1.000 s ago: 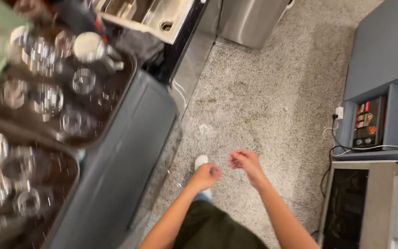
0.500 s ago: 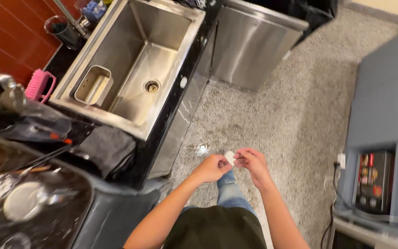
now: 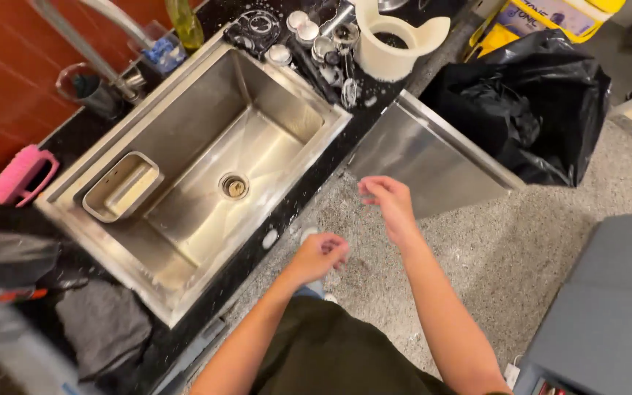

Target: Cleaning espresso machine portafilters and parts in a sink with soap and water.

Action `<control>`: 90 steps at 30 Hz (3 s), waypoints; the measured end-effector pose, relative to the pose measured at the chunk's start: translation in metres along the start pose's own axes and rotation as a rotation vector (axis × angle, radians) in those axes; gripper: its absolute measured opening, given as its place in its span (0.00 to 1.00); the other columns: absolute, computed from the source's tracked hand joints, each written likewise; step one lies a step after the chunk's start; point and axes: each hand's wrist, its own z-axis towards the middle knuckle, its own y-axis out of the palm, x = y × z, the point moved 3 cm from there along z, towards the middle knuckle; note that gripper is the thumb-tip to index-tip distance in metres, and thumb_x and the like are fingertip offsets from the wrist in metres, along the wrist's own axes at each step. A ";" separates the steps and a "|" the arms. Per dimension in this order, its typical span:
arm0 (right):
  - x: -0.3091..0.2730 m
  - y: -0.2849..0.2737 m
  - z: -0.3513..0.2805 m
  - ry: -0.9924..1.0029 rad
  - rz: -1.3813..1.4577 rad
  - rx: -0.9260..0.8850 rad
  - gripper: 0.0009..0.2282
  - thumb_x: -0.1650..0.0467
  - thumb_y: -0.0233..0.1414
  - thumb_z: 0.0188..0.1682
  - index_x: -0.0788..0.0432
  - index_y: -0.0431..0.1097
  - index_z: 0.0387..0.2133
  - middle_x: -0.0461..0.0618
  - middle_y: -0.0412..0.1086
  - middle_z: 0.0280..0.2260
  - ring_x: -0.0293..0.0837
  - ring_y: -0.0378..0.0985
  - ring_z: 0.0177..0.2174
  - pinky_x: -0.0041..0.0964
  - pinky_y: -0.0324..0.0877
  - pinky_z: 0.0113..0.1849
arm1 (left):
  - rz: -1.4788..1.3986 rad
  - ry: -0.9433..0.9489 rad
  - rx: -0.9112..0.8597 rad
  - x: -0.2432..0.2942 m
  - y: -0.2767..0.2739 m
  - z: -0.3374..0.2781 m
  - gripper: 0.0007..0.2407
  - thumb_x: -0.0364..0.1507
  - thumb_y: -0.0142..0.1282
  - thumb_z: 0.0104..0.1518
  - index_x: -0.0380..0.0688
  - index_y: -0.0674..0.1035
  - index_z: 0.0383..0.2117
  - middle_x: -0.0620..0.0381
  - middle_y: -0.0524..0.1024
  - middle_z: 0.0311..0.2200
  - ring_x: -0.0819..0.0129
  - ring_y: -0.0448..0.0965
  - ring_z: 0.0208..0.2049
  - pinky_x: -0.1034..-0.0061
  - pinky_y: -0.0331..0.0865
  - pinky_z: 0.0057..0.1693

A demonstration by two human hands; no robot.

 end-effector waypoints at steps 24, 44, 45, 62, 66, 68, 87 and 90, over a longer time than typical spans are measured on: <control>-0.037 0.035 0.350 -0.129 -0.725 -0.066 0.16 0.64 0.53 0.46 0.70 0.72 0.35 0.64 0.77 0.30 0.55 0.81 0.32 0.47 0.72 0.38 | -0.164 0.082 0.517 0.125 -0.076 0.244 0.07 0.28 0.56 0.61 0.34 0.79 0.34 0.55 0.80 0.25 0.74 0.77 0.23 0.78 0.72 0.33; -0.063 0.138 0.218 -0.105 -0.332 -0.745 0.08 0.74 0.53 0.51 0.64 0.65 0.42 0.43 0.66 0.20 0.32 0.68 0.18 0.28 0.64 0.20 | -0.035 0.185 1.074 0.128 -0.154 0.125 0.08 0.30 0.59 0.59 0.36 0.81 0.34 0.57 0.80 0.24 0.74 0.78 0.24 0.78 0.73 0.34; -0.054 0.150 0.215 -0.049 -0.332 -0.769 0.08 0.74 0.53 0.50 0.64 0.66 0.40 0.43 0.65 0.19 0.33 0.67 0.16 0.29 0.62 0.19 | 0.121 0.170 1.160 0.126 -0.177 0.110 0.08 0.31 0.60 0.58 0.37 0.82 0.33 0.58 0.81 0.23 0.73 0.79 0.24 0.76 0.73 0.35; 0.023 0.286 0.181 0.085 -0.144 -0.739 0.04 0.76 0.53 0.44 0.65 0.66 0.25 0.48 0.64 0.15 0.39 0.66 0.10 0.35 0.56 0.11 | 0.532 0.525 1.176 0.189 -0.453 0.133 0.07 0.26 0.62 0.51 0.41 0.84 0.35 0.53 0.65 0.64 0.61 0.81 0.42 0.70 0.74 0.49; 0.032 0.284 0.203 0.080 -0.164 -0.781 0.03 0.76 0.54 0.44 0.64 0.66 0.27 0.48 0.65 0.16 0.39 0.66 0.10 0.35 0.56 0.11 | 0.504 0.342 1.241 0.172 -0.438 0.124 0.06 0.25 0.60 0.55 0.40 0.84 0.37 0.55 0.72 0.58 0.62 0.83 0.39 0.72 0.76 0.50; 0.035 0.281 0.210 0.065 -0.186 -0.811 0.04 0.76 0.54 0.44 0.65 0.65 0.26 0.48 0.65 0.16 0.39 0.66 0.10 0.35 0.56 0.12 | 0.526 0.372 1.227 0.144 -0.427 0.124 0.07 0.24 0.59 0.56 0.40 0.83 0.38 0.55 0.74 0.55 0.62 0.82 0.38 0.73 0.76 0.49; 0.043 0.274 0.260 0.837 0.346 -1.145 0.08 0.70 0.50 0.45 0.64 0.67 0.32 0.50 0.63 0.15 0.44 0.68 0.13 0.40 0.62 0.14 | -0.742 0.376 0.936 0.129 -0.323 0.164 0.25 0.51 0.38 0.64 0.43 0.79 0.43 0.51 0.82 0.35 0.56 0.84 0.37 0.64 0.74 0.43; 0.030 0.280 0.263 0.866 0.264 -1.180 0.10 0.70 0.51 0.40 0.65 0.69 0.31 0.50 0.65 0.15 0.45 0.69 0.14 0.41 0.67 0.18 | -0.334 0.268 1.213 0.115 -0.338 0.181 0.24 0.50 0.37 0.66 0.42 0.78 0.40 0.46 0.80 0.33 0.50 0.82 0.37 0.60 0.71 0.44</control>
